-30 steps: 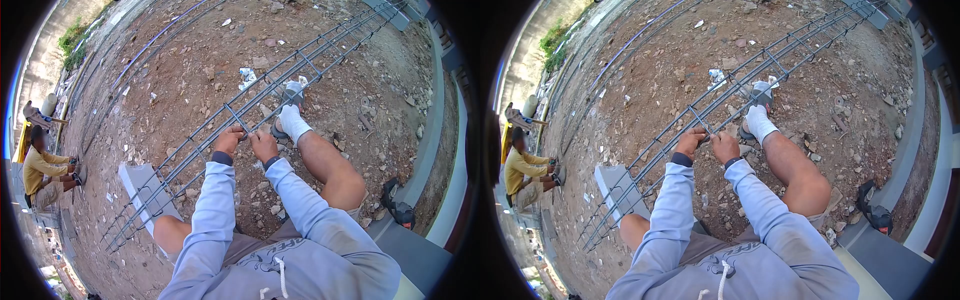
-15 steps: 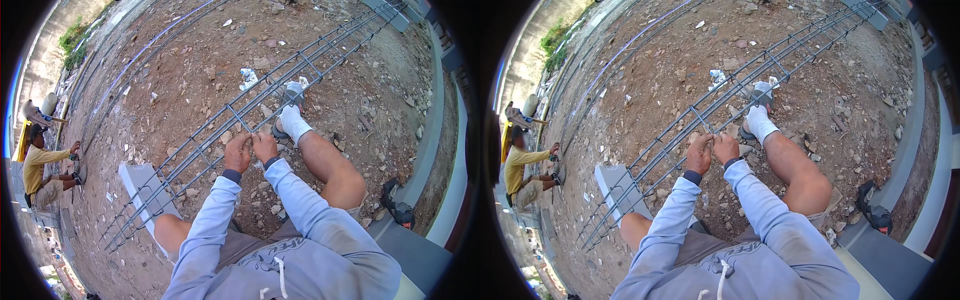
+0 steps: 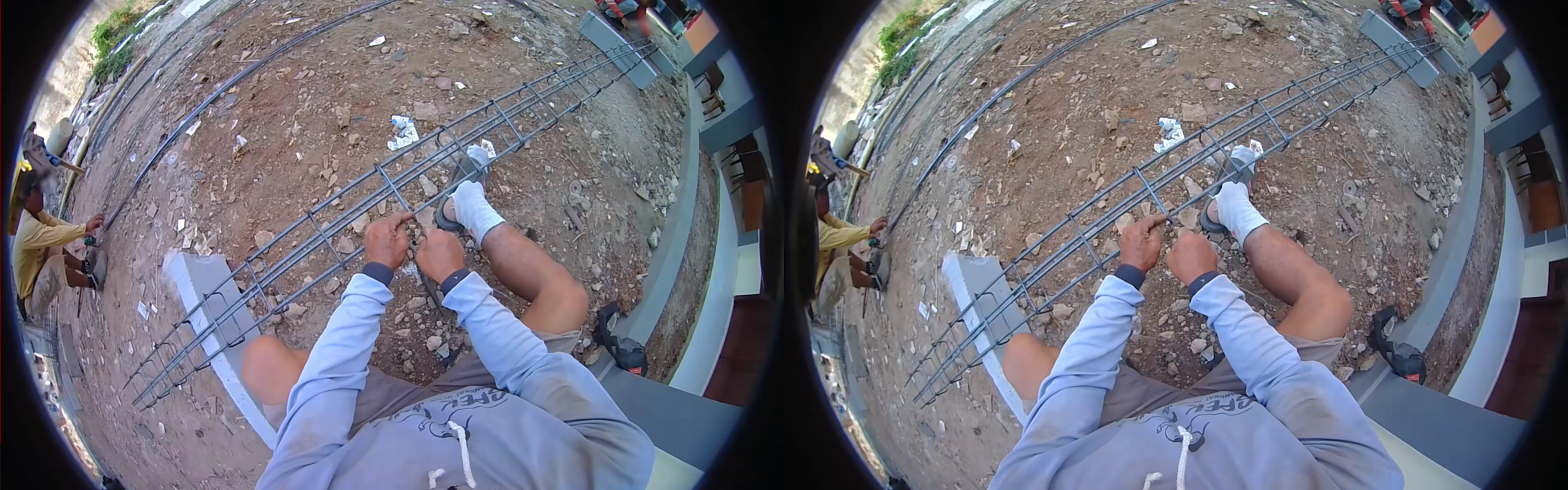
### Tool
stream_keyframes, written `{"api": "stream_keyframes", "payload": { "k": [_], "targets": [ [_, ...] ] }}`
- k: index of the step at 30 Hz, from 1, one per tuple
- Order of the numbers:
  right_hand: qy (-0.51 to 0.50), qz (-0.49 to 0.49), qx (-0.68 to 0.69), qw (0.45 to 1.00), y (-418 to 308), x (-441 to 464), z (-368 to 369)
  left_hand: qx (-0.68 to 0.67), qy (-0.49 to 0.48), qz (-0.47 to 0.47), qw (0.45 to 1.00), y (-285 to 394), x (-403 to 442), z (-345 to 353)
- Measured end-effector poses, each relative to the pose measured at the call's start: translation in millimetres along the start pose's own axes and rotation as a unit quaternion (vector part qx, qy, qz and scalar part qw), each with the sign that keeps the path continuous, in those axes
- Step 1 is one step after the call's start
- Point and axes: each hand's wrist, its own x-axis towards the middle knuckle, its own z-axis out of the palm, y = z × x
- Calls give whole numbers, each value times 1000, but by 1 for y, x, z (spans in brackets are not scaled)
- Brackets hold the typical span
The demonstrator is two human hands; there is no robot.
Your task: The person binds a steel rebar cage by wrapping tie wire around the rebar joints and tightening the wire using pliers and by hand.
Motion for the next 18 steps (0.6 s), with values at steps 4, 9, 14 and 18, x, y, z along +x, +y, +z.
{"api": "stream_keyframes", "payload": {
  "k": [4,9,14,18],
  "targets": [
    [-60,-131,-124,982,-14,13,-15,6,-69,-10,998,-4,10,-8],
    [-120,-231,-222,940,-29,46,-34,-70,-79,25,994,-17,17,-3],
    [-151,-264,-281,910,-36,71,-41,-42,-82,-25,995,-16,17,-6],
    [-101,-226,-260,933,-43,85,-40,-102,-43,-32,993,-12,12,-4]
  ]
}}
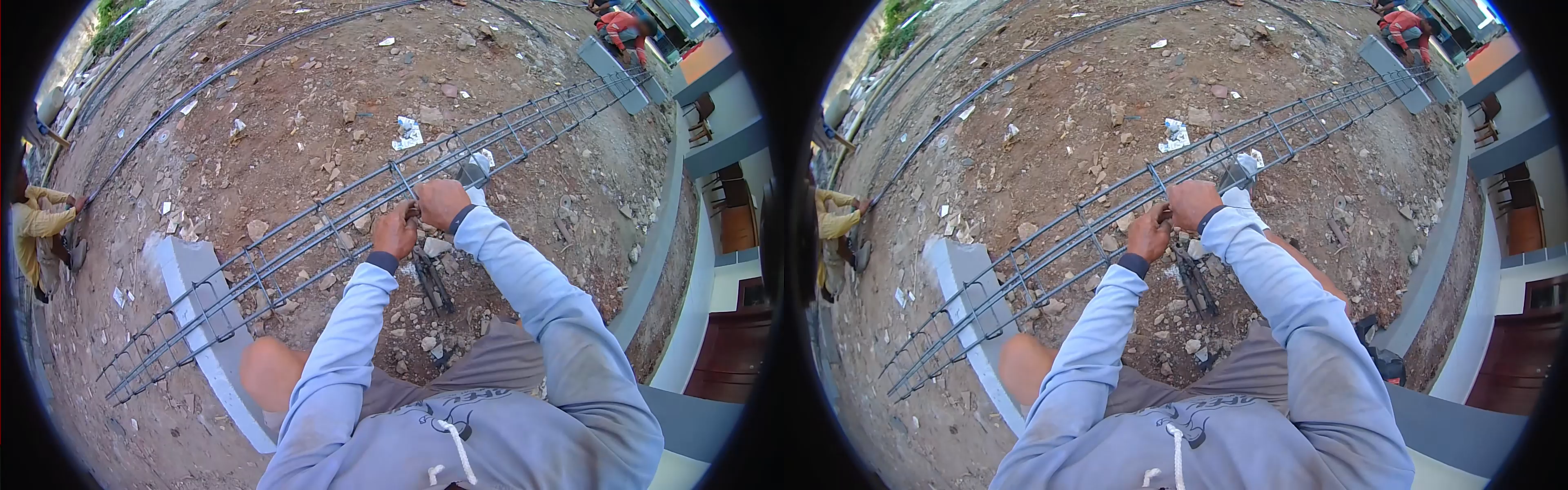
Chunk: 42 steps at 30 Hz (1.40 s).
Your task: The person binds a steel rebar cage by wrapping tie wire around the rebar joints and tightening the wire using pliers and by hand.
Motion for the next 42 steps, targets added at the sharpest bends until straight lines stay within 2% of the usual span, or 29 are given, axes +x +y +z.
{"api": "stream_keyframes", "payload": {
  "k": [1,2,8,12,15,17,19,21,24,26,27,28,29,32,35,36,40,42],
  "targets": [
    [17,17,8,1000,0,3,0,-20,10,-3,1000,0,-1,1],
    [11,23,8,1000,2,7,-2,27,-6,-12,1000,0,-1,1],
    [-60,115,5,992,17,9,4,-6,11,3,1000,-3,-3,5],
    [-106,125,41,986,20,-24,40,14,3,-9,1000,6,-4,2],
    [5,82,140,987,3,-52,57,38,13,-21,999,7,-4,2],
    [-70,193,373,905,-6,-61,52,58,22,-24,998,13,-6,2],
    [-140,274,545,780,-14,-70,41,26,20,-27,999,8,-7,6],
    [-179,263,661,680,-5,-81,56,9,14,-17,1000,9,-4,2],
    [-267,267,759,530,31,-92,73,8,18,13,1000,10,-6,-2],
    [-208,336,604,693,55,-99,133,13,10,13,1000,7,-7,1],
    [-185,324,494,785,51,-106,145,13,9,8,1000,9,-7,1],
    [-163,321,366,858,45,-113,153,12,10,1,1000,13,-7,1],
    [-163,314,272,895,30,-122,163,11,11,-6,1000,16,-8,0],
    [-213,282,160,922,-28,-136,171,39,-1,1,999,12,-16,4],
    [-194,283,148,928,-35,-138,190,121,107,60,985,21,-33,14],
    [-194,287,151,926,-33,-137,190,93,95,18,991,24,-38,18],
    [-241,303,158,908,-20,-129,183,70,170,-27,983,40,-40,24],
    [-227,322,177,902,-18,-130,178,82,183,-65,977,50,-39,15]
  ]
}}
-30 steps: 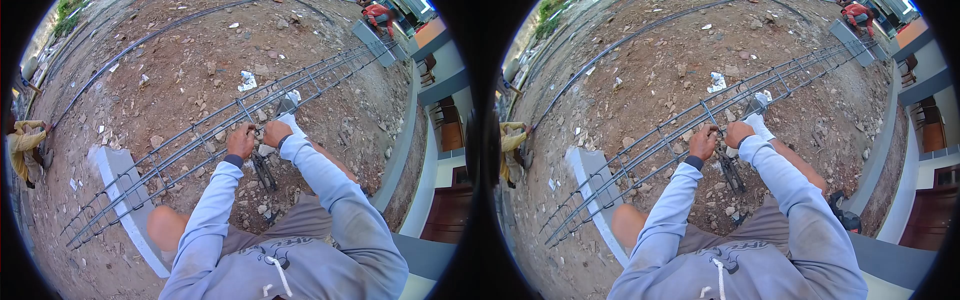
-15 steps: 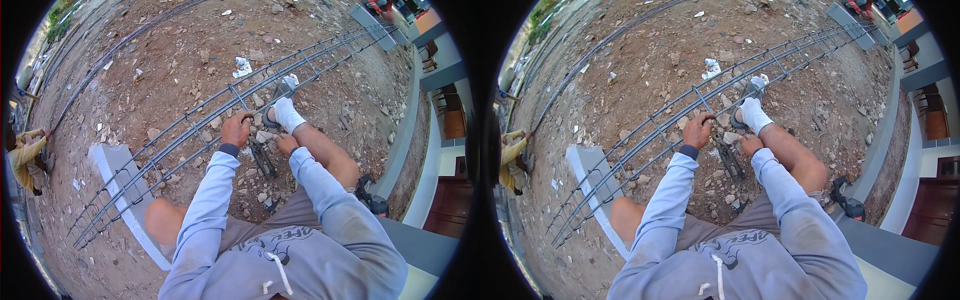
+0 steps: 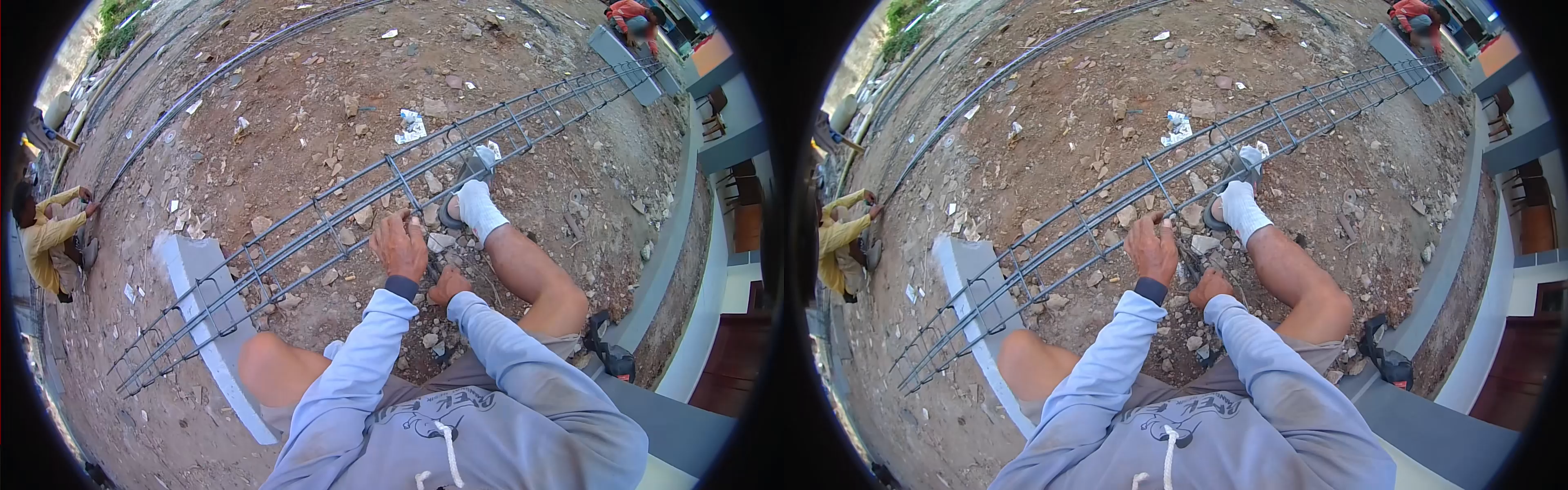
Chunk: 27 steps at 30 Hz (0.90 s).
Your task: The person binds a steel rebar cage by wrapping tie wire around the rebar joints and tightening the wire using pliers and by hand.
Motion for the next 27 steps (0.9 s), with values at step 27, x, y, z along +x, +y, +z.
{"api": "stream_keyframes", "payload": {
  "k": [27],
  "targets": [
    [94,-210,-83,970,9,-63,-192,-404,-189,-246,861,-33,-10,33]
  ]
}}
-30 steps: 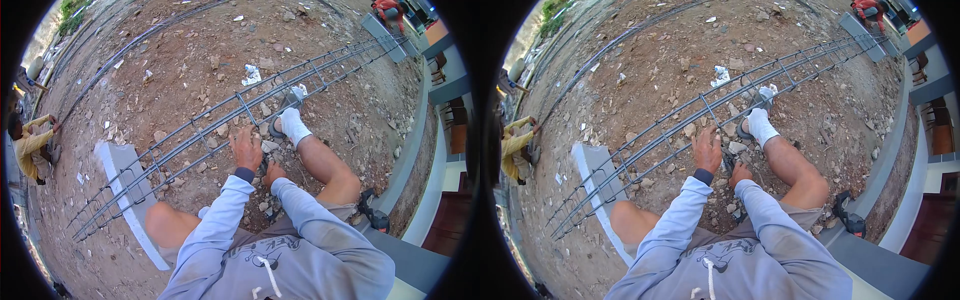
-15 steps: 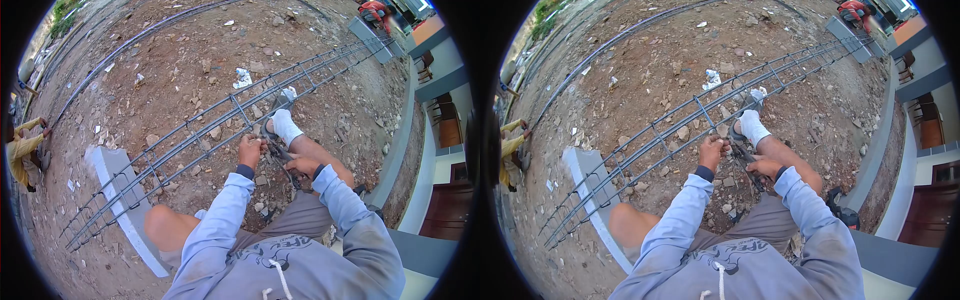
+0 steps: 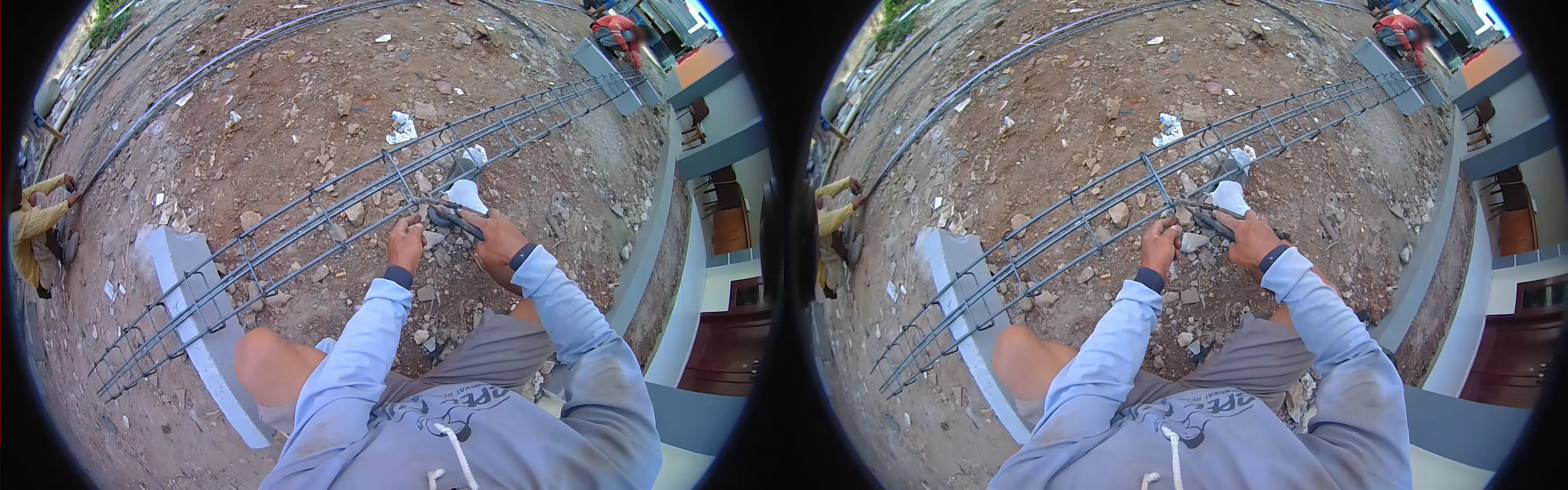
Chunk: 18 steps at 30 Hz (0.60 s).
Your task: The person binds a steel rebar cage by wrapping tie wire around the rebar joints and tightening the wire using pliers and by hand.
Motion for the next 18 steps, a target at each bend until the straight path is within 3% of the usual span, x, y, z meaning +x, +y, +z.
{"api": "stream_keyframes", "payload": {
  "k": [4,18],
  "targets": [
    [62,-31,-82,994,-3,-4,-2,14,2,-7,1000,5,-3,1],
    [5,27,-193,981,-43,-11,-22,7,-2,-5,1000,2,0,1]
  ]
}}
